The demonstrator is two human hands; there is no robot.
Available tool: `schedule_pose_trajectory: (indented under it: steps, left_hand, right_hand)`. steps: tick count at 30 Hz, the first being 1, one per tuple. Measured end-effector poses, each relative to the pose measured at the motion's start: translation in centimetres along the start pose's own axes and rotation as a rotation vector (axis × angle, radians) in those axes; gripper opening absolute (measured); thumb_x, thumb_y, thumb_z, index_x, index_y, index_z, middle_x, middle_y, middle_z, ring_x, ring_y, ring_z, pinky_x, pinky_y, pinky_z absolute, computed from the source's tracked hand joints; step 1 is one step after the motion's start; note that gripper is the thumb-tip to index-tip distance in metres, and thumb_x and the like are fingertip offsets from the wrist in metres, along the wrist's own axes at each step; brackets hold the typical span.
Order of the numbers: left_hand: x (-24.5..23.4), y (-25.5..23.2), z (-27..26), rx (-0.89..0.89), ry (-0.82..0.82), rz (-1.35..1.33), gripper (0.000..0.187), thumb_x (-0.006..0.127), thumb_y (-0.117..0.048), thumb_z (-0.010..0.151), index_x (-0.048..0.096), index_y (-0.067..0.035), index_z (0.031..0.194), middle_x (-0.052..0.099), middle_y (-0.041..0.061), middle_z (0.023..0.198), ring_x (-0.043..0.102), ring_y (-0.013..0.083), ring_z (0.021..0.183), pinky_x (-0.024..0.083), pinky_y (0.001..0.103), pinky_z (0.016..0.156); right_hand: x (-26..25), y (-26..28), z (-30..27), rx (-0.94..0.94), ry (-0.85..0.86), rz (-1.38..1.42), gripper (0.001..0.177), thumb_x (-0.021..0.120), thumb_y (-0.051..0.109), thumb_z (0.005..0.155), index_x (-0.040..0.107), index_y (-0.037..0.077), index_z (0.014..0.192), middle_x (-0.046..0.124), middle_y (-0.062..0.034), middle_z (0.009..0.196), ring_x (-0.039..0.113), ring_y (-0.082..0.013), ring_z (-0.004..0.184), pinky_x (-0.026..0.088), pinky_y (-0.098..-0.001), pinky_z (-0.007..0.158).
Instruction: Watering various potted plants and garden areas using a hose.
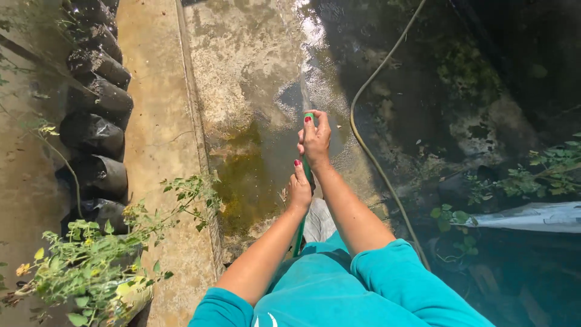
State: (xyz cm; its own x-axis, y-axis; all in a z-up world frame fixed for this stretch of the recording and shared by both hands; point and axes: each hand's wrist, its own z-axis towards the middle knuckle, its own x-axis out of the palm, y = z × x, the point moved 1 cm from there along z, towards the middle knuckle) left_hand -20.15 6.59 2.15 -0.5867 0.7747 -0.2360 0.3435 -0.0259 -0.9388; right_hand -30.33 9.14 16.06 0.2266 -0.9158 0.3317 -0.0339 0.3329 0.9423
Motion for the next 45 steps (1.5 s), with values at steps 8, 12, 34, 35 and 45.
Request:
schedule_pose_trajectory:
  steps: [8,12,34,35,45]
  left_hand:
    - [13.1,0.1,12.0,-0.165,0.287,0.086,0.082,0.022,-0.071,0.099,0.06,-0.004,0.069,0.056,0.01,0.055,0.061,0.0263,0.051,0.045,0.045,0.053]
    - [21.3,0.0,18.2,-0.209,0.391,0.124,0.085,0.018,-0.072,0.1,0.061,-0.006,0.068,0.057,0.008,0.057,0.059,0.0238,0.055,0.043,0.044,0.056]
    - [41.3,-25.2,32.2,-0.076,0.674,0.167,0.082,0.022,-0.07,0.1,0.059,-0.003,0.072,0.064,0.009,0.063,0.066,0.0215,0.057,0.053,0.039,0.059]
    - [41.6,-25.5,33.5,-0.052,0.693,0.151,0.082,0.022,-0.07,0.101,0.058,-0.001,0.072,0.064,0.009,0.063,0.066,0.0219,0.057,0.053,0.039,0.059]
    - [34.8,-35.1,58.4,0.024,0.766,0.101,0.086,0.018,-0.07,0.102,0.058,-0.002,0.069,0.06,0.008,0.061,0.064,0.0218,0.055,0.052,0.038,0.056]
  right_hand:
    - [-11.4,-7.2,15.0,0.132,-0.245,-0.005,0.021,0.051,0.024,0.107,0.047,0.013,0.124,0.052,-0.0027,0.063,0.044,-0.0086,0.038,0.034,-0.0261,0.033]
    - [-16.6,-7.0,24.5,0.193,-0.354,-0.019,0.019,0.05,0.026,0.106,0.047,0.015,0.121,0.051,-0.0026,0.061,0.042,-0.0095,0.036,0.032,-0.0279,0.03]
    - [-27.8,9.4,48.2,-0.118,-0.638,0.009,0.018,0.049,0.024,0.107,0.047,0.012,0.12,0.05,-0.0047,0.06,0.044,-0.0112,0.037,0.034,-0.0286,0.031]
    - [-27.2,9.8,49.2,-0.128,-0.647,0.005,0.018,0.05,0.024,0.107,0.047,0.011,0.12,0.05,-0.0047,0.061,0.044,-0.0111,0.038,0.034,-0.0286,0.031]
    - [-11.4,6.1,70.7,-0.207,-0.656,0.002,0.02,0.051,0.028,0.108,0.046,0.011,0.119,0.05,-0.0046,0.061,0.043,-0.0112,0.038,0.034,-0.0289,0.032]
